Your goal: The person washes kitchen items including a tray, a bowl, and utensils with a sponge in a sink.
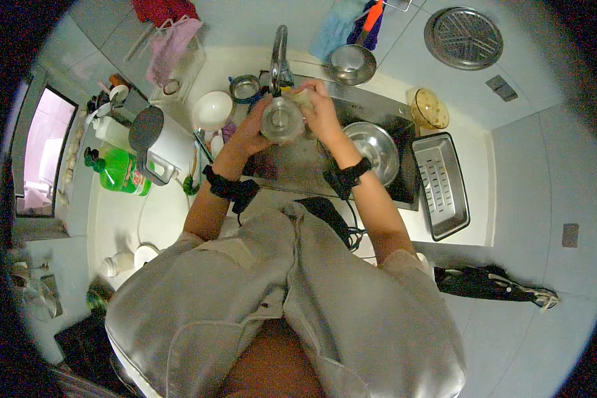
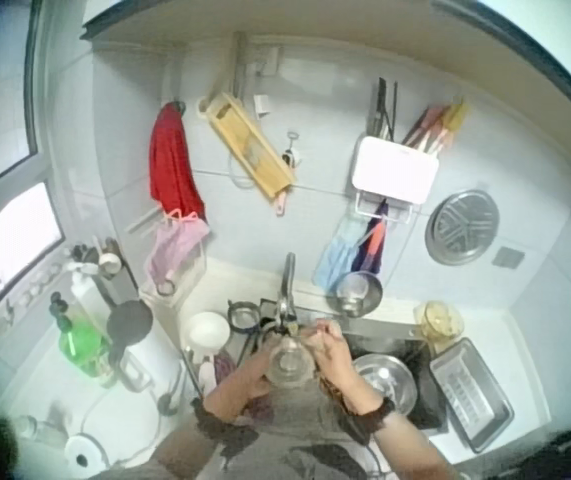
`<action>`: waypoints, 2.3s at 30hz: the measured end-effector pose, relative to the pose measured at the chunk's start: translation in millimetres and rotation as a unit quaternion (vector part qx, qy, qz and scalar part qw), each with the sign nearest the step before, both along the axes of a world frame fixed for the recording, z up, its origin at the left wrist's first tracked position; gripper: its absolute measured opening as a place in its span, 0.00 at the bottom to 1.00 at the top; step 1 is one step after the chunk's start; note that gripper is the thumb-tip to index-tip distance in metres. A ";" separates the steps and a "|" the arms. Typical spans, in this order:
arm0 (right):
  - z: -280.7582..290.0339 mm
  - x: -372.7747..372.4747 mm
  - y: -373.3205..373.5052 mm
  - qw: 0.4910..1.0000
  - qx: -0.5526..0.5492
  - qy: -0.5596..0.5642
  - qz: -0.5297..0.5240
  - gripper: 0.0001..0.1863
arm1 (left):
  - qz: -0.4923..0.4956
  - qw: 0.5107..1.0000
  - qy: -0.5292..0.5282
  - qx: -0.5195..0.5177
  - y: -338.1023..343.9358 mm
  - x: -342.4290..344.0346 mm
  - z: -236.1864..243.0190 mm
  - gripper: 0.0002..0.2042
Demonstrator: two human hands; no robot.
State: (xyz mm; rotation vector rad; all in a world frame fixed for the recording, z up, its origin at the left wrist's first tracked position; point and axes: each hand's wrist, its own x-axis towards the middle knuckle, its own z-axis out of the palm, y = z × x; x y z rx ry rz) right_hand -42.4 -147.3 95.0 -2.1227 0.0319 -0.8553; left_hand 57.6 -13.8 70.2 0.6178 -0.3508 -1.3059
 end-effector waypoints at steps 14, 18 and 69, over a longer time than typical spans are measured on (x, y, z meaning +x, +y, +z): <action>18.5 3.5 39.5 0.969 -0.223 0.038 -0.100 0.22 | 0.044 0.997 -0.061 0.025 9.5 -13.3 40.4 0.24; 21.2 -1.4 40.0 0.966 -0.237 0.065 -0.082 0.23 | 0.014 1.000 0.019 0.019 -3.8 -0.9 5.6 0.26; -1.5 -25.3 14.9 0.962 -0.266 0.017 0.055 0.23 | 0.068 0.996 0.014 0.053 -5.9 -0.4 -1.8 0.17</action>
